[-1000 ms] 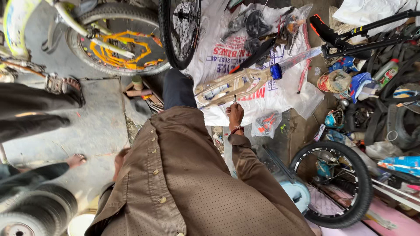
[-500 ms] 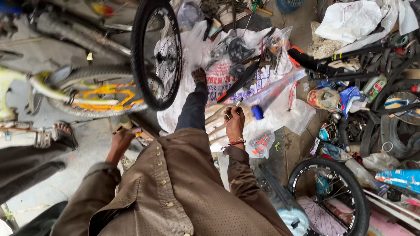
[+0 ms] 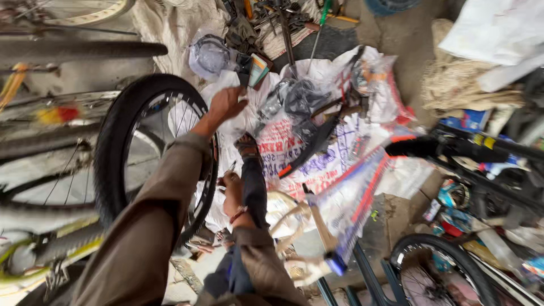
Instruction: The person uses a wrench to loosen and remove bolts from the side panel of a motorcycle. They then remove a small cylindrical component from the engine area and walk away with it.
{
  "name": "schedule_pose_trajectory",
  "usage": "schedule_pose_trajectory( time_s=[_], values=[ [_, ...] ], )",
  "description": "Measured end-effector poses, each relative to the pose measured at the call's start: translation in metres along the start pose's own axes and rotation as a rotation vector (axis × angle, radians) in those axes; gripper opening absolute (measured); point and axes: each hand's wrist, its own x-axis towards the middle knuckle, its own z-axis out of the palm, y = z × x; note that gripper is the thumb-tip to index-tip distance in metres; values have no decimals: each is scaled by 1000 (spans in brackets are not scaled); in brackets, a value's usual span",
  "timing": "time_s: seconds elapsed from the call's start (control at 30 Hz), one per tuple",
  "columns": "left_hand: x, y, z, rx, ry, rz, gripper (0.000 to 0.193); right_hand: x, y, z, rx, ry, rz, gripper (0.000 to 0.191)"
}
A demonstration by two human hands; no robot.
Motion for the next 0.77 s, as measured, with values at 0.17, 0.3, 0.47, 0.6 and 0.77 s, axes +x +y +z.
schedule_pose_trajectory(
  time_s=[0.17,0.3,0.47,0.6,0.77],
  values=[
    [51,-108,86,293,127,-224,32,51,-3,20,50,51,240,19],
    [69,-176,136,167,-60,-597,52,88,-4,26,104,-40,146,24],
    [75,-208,171,-475,-358,-1132,50,109,15,20,114,-38,215,22],
    [51,-176,154,-325,-11,-658,39,116,37,5,72,12,199,14],
    [32,-125,107,-1098,140,-1393,73,136,58,-23,57,77,147,24]
  ],
)
